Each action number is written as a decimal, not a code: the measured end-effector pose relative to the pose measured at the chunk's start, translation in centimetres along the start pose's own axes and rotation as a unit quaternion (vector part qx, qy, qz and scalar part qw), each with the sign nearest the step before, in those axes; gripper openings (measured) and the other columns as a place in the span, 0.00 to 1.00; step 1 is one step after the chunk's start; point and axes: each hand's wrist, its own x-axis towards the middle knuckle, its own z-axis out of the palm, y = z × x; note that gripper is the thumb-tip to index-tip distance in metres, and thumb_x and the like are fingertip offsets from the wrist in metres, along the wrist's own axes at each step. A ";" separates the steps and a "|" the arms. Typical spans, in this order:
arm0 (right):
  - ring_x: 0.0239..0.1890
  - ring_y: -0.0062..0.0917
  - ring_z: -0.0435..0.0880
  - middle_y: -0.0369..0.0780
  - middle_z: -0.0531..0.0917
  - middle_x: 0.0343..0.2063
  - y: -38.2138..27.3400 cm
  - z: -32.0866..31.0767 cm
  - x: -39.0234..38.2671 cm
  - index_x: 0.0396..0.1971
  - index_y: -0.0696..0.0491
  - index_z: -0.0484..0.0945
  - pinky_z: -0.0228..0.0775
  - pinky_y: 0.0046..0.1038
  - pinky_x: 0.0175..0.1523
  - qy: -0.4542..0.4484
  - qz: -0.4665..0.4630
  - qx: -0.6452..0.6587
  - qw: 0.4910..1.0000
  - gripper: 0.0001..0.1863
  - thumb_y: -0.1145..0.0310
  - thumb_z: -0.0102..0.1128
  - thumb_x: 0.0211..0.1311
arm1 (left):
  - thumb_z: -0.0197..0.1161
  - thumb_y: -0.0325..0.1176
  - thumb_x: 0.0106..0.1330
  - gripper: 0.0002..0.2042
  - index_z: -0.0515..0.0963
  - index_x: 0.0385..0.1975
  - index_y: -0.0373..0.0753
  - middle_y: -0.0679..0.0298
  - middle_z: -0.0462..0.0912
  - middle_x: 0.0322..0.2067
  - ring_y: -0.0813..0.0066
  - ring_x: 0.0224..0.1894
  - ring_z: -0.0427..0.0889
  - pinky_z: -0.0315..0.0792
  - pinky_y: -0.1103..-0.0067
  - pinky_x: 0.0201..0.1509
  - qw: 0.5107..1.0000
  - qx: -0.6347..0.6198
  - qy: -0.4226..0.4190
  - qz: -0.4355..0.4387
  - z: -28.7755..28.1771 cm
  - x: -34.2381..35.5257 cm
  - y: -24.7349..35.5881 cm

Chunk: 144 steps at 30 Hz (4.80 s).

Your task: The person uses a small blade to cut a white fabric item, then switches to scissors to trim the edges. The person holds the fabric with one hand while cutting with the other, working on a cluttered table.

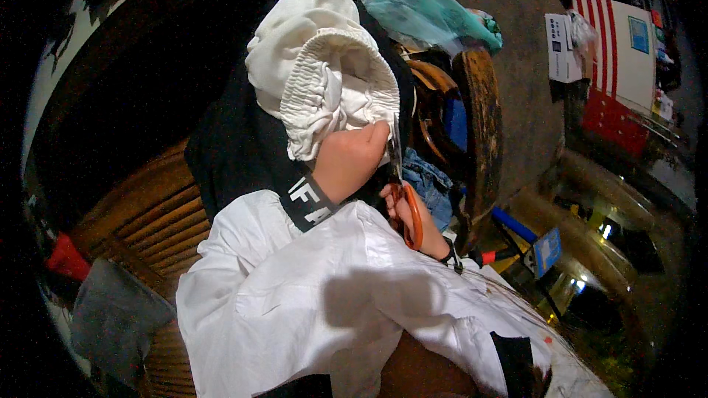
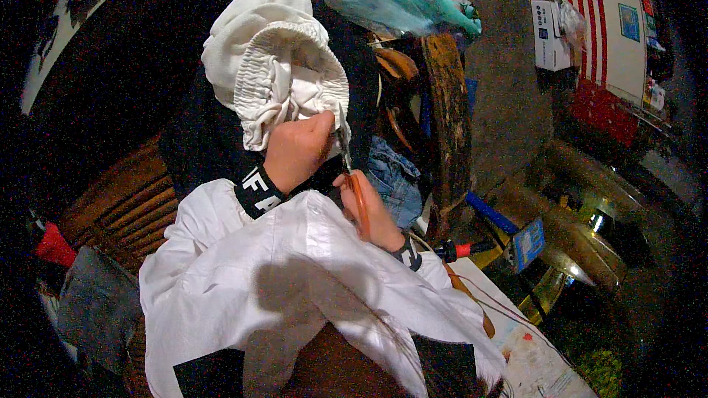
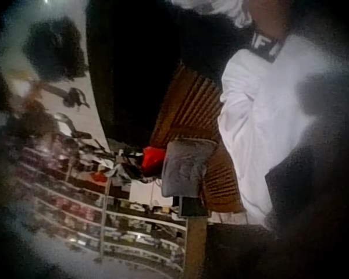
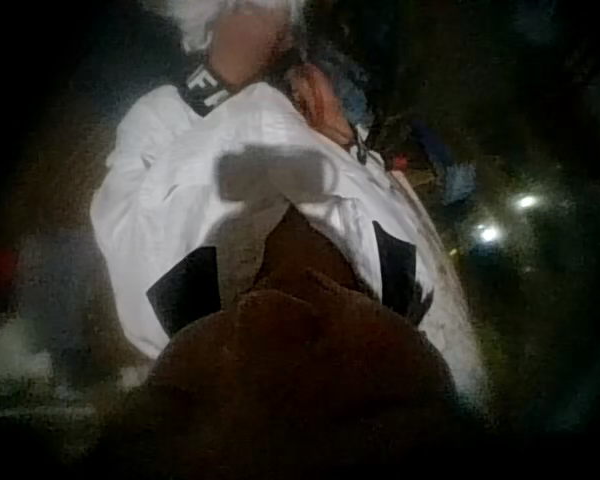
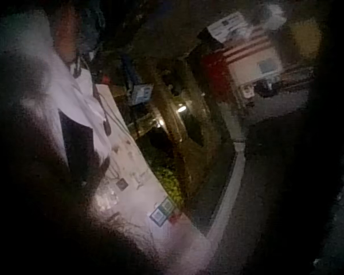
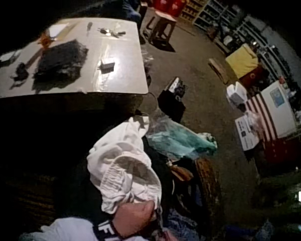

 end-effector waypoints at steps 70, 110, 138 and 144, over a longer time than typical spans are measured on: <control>0.32 0.17 0.66 0.34 0.68 0.32 1.6 -2.7 2.0 0.46 0.55 0.63 0.63 0.20 0.36 -0.012 0.015 -0.011 1.000 0.14 0.68 0.50 0.64 | 0.63 0.30 0.51 0.11 0.66 0.27 0.39 0.59 0.72 0.17 0.56 0.20 0.77 0.68 0.67 0.21 0.986 -0.147 -0.059 0.048 -2.0 0.2 1.0; 0.24 0.16 0.72 0.30 0.75 0.21 -2.4 -4.9 1.9 0.34 0.55 0.77 0.63 0.19 0.27 -0.248 -0.010 -0.096 0.964 0.04 0.72 0.55 0.62 | 0.56 0.54 0.60 0.29 0.69 0.47 0.31 0.60 0.76 0.40 0.75 0.43 0.77 0.72 0.79 0.46 0.857 -0.490 0.108 -0.114 -21.1 2.5 -7.7; 0.11 0.13 0.65 0.32 0.69 0.14 -3.1 -2.6 6.3 0.26 0.56 0.68 0.55 0.16 0.15 -0.034 -0.022 0.018 0.999 0.11 0.66 0.45 0.67 | 0.69 0.24 0.41 0.32 0.68 0.52 0.37 0.51 0.71 0.48 0.50 0.50 0.72 0.69 0.67 0.53 0.989 0.084 0.012 0.120 -10.0 15.3 -7.3; 0.15 0.11 0.65 0.28 0.69 0.17 0.4 -2.7 6.6 0.26 0.52 0.70 0.56 0.17 0.18 -0.027 -0.002 -0.055 0.998 0.09 0.66 0.54 0.65 | 0.62 0.30 0.54 0.05 0.74 0.25 0.37 0.58 0.75 0.27 0.57 0.38 0.75 0.69 0.67 0.43 0.947 0.054 -0.271 0.166 -7.5 8.7 -8.1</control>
